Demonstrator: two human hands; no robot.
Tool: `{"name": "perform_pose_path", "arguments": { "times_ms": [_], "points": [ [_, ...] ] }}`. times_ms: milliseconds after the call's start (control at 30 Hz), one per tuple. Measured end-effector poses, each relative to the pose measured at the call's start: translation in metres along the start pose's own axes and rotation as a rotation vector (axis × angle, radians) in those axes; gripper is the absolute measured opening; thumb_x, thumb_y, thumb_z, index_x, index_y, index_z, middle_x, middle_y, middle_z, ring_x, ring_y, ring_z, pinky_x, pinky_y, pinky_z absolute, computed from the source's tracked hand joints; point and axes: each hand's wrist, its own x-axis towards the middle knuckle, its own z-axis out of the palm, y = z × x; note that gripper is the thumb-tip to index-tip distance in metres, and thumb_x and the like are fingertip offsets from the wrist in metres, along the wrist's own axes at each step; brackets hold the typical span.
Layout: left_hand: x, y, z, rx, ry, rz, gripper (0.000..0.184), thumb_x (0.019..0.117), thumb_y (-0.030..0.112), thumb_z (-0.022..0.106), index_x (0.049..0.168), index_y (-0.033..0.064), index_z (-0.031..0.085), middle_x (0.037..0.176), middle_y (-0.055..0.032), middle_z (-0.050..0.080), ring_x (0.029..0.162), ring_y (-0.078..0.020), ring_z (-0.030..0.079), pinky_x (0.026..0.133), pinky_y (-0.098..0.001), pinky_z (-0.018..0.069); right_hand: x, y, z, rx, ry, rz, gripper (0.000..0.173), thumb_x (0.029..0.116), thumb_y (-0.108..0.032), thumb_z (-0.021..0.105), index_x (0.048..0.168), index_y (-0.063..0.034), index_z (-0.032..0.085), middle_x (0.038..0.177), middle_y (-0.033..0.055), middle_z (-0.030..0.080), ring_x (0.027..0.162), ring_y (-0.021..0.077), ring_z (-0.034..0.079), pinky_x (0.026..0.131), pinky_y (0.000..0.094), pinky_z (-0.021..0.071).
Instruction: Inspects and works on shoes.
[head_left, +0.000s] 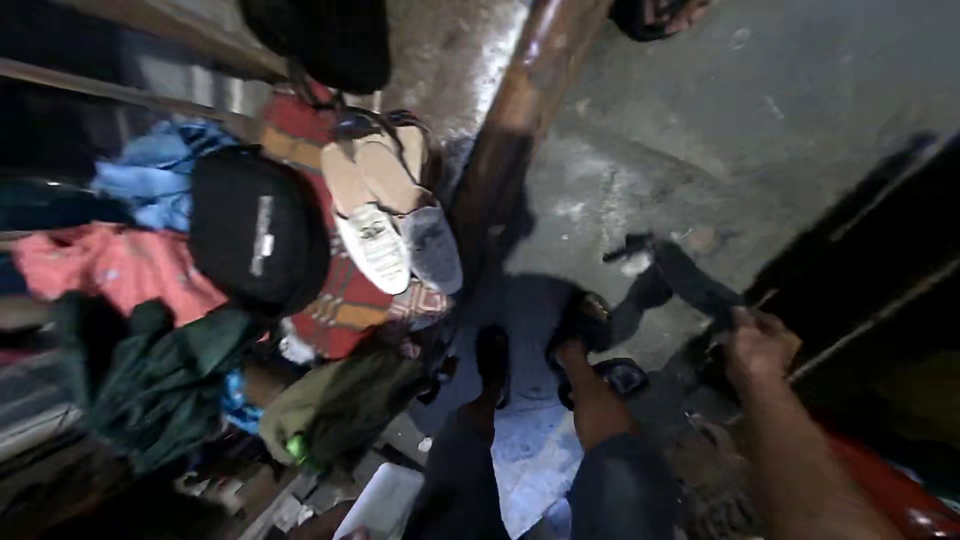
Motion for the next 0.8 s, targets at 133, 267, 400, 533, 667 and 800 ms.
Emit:
{"name": "perform_pose_path", "arguments": {
  "times_ms": [133,267,400,533,667,800],
  "points": [
    [-0.027,-0.04,-0.04,0.067,-0.08,0.024,0.031,0.099,0.023,0.065,0.125,0.0055,0.067,0.107,-0.0029,0.073,0.096,-0.0109,0.07,0.089,-0.035,0.0591,-0.113,0.024,-0.037,-0.164,-0.054,-0.072,0.036,0.0997,-0.015,0.063,0.128,0.0075,0.062,0.126,0.0298,0.062,0.115,0.0395,0.063,0.1,0.0559,0.0501],
    [-0.023,-0.08,-0.075,0.128,-0.062,0.126,0.034,0.0977,0.031,0.066,0.123,0.0099,0.069,0.105,-0.0011,0.073,0.094,-0.0105,0.07,0.087,-0.0336,0.0595,-0.213,0.052,-0.046,-0.23,-0.065,-0.197,0.033,0.095,-0.003,0.062,0.125,0.0102,0.061,0.129,0.0327,0.059,0.121,0.0434,0.059,0.104,0.0575,0.0476],
    [-0.035,-0.13,-0.111,0.173,-0.021,0.255,0.026,0.0998,0.028,0.064,0.117,0.0101,0.07,0.1,-0.0002,0.071,0.089,-0.0078,0.066,0.083,-0.0308,0.0566,-0.314,0.086,-0.044,-0.26,-0.052,-0.336,0.031,0.0943,-0.001,0.061,0.122,0.0122,0.062,0.131,0.0357,0.058,0.124,0.0473,0.056,0.106,0.06,0.0449],
    [-0.044,-0.162,-0.136,0.164,0.04,0.351,0.02,0.1005,0.023,0.062,0.11,0.0065,0.069,0.094,0.0011,0.069,0.084,-0.0045,0.064,0.079,-0.0271,0.0549,-0.397,0.108,-0.032,-0.206,-0.048,-0.332,0.031,0.0913,0.0,0.062,0.121,0.0109,0.063,0.13,0.0349,0.058,0.124,0.0467,0.056,0.106,0.061,0.0436],
    [-0.057,-0.172,-0.143,0.153,0.137,0.329,0.03,0.1019,0.019,0.06,0.128,0.0041,0.064,0.113,-0.0046,0.071,0.102,-0.0079,0.068,0.093,-0.0305,0.0572,-0.443,0.153,-0.019,-0.132,-0.11,-0.37,0.029,0.0888,0.004,0.064,0.116,0.0122,0.064,0.124,0.0325,0.061,0.119,0.042,0.059,0.105,0.0548,0.0474],
    [-0.061,-0.188,-0.145,0.184,0.217,0.4,0.033,0.1042,0.022,0.058,0.134,0.0065,0.06,0.118,-0.007,0.07,0.105,-0.0118,0.069,0.094,-0.034,0.0584,-0.466,0.175,-0.015,-0.12,-0.165,-0.448,0.025,0.0871,0.007,0.064,0.112,0.0125,0.065,0.119,0.0323,0.063,0.116,0.0426,0.061,0.103,0.0554,0.0479]
  ]
}}
